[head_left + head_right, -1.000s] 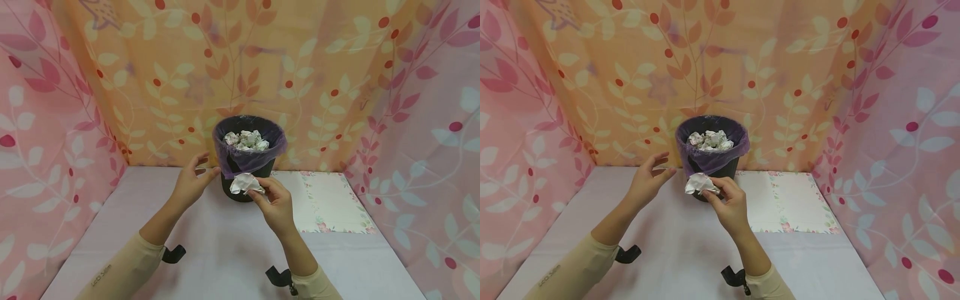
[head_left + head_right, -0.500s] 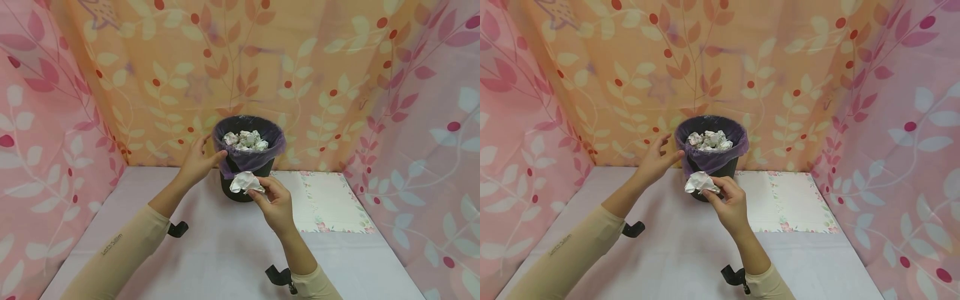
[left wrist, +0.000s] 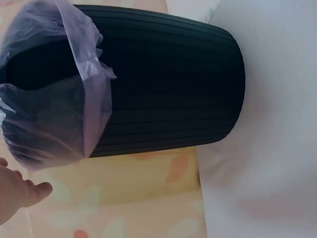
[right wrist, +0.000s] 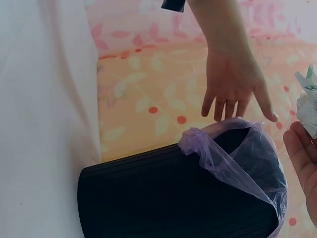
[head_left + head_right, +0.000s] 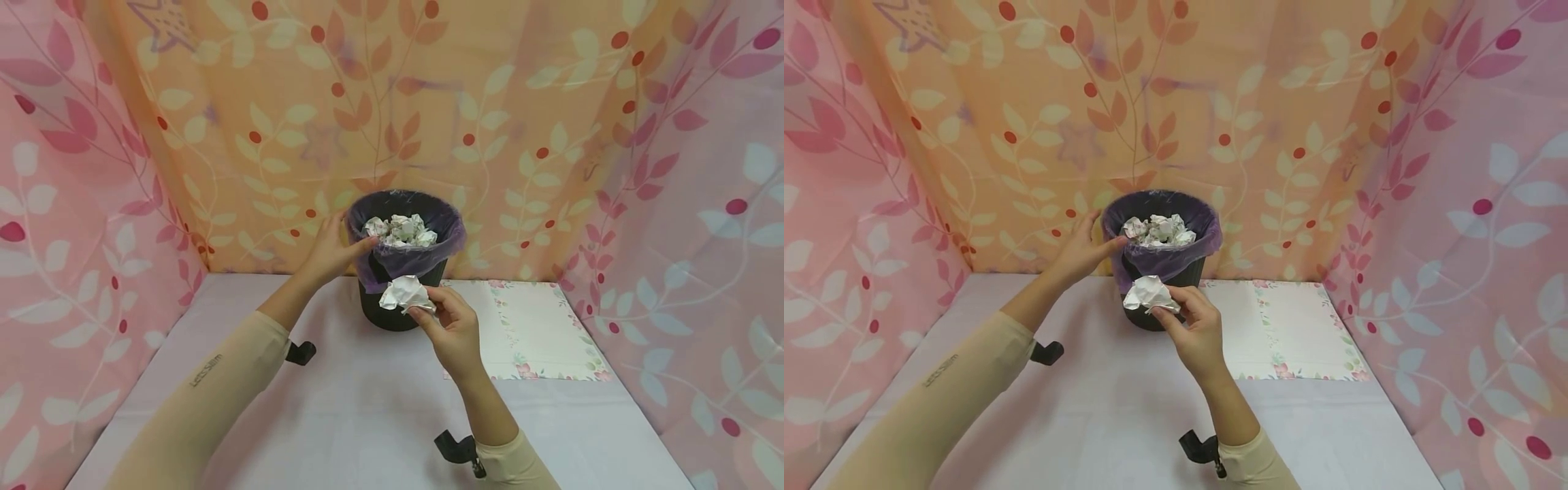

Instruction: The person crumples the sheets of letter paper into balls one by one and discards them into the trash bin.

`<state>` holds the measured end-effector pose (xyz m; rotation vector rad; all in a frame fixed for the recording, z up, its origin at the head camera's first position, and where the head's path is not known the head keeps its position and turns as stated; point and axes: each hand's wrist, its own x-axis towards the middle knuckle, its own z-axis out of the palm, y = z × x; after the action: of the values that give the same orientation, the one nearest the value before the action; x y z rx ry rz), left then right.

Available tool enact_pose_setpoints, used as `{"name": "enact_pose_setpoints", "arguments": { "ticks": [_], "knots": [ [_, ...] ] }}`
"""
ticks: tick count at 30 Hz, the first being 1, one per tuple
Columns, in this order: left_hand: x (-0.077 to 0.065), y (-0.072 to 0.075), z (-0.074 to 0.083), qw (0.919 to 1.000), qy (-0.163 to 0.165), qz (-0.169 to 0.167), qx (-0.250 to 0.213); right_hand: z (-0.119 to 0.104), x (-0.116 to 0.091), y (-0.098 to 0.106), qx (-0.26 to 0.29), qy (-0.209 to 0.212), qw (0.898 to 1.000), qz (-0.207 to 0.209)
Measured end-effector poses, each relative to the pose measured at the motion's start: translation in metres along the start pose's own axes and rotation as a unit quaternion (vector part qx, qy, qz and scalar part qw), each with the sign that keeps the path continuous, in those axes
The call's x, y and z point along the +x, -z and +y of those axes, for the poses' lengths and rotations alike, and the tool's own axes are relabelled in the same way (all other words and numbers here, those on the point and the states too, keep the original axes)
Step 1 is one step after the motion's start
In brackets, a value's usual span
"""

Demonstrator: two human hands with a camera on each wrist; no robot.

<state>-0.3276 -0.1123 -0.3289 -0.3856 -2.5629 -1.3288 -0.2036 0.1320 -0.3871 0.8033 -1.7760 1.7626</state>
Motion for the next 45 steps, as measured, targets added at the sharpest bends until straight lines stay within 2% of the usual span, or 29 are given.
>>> {"name": "enact_pose_setpoints", "arguments": {
  "ticks": [6,13,24,31,37,42,45],
  "knots": [
    [0.008,-0.006,-0.008,1.0000,-0.005,-0.001,0.000,0.002,0.000,0.000,0.000,0.005,1.000,0.000],
    [0.016,-0.010,-0.012,0.9988,-0.047,0.015,-0.003,0.004,0.004,0.002,0.004,0.013,1.000,-0.006],
    [0.019,-0.011,-0.015,0.9992,-0.039,0.001,-0.007,-0.002,0.017,0.010,0.005,0.013,1.000,-0.020],
    [0.018,-0.010,-0.015,0.9997,-0.025,-0.001,-0.007,-0.016,0.041,0.023,0.003,-0.008,0.999,-0.034],
    [0.015,-0.010,-0.011,0.9997,-0.018,-0.007,-0.012,-0.027,0.071,0.041,-0.002,-0.036,0.998,-0.058],
    [0.015,-0.011,-0.009,0.9997,-0.011,-0.015,-0.013,-0.036,0.104,0.057,-0.013,-0.059,0.993,-0.101],
    [0.015,-0.011,-0.010,0.9998,-0.006,-0.016,-0.014,-0.040,0.124,0.063,-0.040,-0.067,0.988,-0.133]
  ]
}}
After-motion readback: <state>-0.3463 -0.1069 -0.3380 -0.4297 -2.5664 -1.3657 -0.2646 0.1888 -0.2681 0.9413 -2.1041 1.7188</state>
